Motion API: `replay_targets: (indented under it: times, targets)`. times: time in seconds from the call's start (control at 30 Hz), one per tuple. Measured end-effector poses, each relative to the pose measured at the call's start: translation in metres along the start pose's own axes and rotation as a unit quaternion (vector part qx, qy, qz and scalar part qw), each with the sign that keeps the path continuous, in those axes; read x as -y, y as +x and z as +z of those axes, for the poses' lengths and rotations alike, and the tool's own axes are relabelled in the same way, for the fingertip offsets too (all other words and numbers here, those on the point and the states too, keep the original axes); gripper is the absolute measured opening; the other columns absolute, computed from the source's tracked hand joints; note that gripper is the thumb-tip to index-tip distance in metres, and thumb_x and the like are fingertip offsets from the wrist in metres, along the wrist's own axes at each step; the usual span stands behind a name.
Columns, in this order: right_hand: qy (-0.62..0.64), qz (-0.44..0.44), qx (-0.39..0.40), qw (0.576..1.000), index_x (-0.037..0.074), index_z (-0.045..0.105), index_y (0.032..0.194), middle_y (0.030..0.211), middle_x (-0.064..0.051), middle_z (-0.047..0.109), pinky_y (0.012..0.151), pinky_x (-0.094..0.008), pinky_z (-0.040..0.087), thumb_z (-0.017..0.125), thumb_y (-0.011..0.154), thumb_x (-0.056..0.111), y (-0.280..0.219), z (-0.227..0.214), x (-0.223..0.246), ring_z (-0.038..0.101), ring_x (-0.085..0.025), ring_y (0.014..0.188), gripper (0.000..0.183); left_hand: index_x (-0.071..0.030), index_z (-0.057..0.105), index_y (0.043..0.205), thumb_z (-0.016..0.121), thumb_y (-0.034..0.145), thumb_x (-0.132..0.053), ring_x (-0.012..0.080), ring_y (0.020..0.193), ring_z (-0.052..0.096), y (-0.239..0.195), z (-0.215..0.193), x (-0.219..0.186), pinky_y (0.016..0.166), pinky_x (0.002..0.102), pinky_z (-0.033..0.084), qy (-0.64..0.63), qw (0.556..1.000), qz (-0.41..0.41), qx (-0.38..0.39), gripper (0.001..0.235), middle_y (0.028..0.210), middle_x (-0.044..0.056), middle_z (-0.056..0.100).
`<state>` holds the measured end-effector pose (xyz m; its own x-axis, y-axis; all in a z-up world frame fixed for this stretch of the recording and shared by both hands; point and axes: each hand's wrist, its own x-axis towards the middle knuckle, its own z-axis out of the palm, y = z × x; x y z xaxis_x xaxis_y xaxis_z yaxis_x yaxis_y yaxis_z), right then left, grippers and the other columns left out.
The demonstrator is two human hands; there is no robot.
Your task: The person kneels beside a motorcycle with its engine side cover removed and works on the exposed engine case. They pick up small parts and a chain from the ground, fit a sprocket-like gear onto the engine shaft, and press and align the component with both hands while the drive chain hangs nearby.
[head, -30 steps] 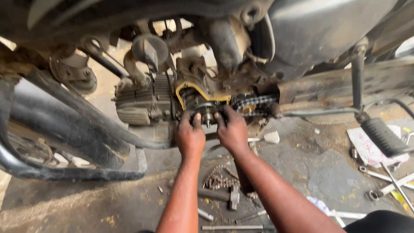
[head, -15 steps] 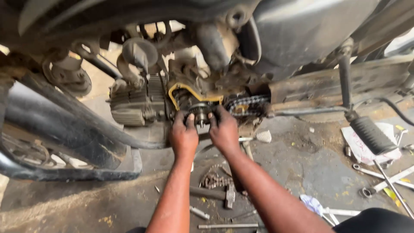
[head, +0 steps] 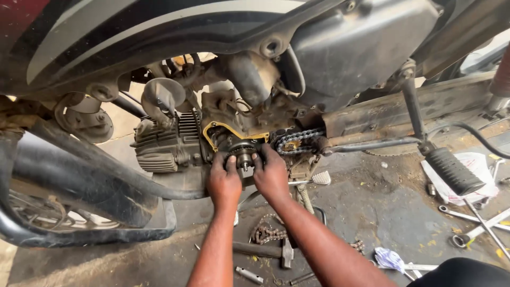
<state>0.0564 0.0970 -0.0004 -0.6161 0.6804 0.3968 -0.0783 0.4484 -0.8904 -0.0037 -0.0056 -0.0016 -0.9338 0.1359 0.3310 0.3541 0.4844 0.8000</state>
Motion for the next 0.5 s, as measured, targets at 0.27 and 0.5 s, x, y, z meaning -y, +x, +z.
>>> replay_targets:
  times: [0.27, 0.5]
  targets:
    - [0.001, 0.047, 0.019, 0.999, 0.001, 0.064, 0.102, 0.094, -0.024, 0.071, 0.075, -0.048, 0.051, 0.063, 0.096, 0.012, -0.001, -0.004, 0.005, 0.065, -0.048, 0.088, 0.013, -0.011, 0.066, 0.105, 0.061, 0.098, -0.028, 0.0427, 0.084, 0.07, -0.003, -0.001, -0.007, 0.07, 0.05, 0.052, 0.005, 0.999, -0.03, -0.012, 0.02, 0.09, 0.017, 0.074]
    - [-0.024, -0.034, -0.006, 0.999, -0.002, 0.064, 0.105, 0.098, -0.027, 0.07, 0.078, -0.05, 0.05, 0.066, 0.095, 0.011, 0.001, 0.006, -0.015, 0.063, -0.05, 0.092, 0.016, -0.01, 0.064, 0.108, 0.061, 0.099, -0.027, 0.0414, 0.083, 0.07, -0.001, -0.003, -0.015, 0.069, 0.049, 0.052, 0.0, 0.999, -0.048, -0.001, 0.02, 0.09, 0.017, 0.074]
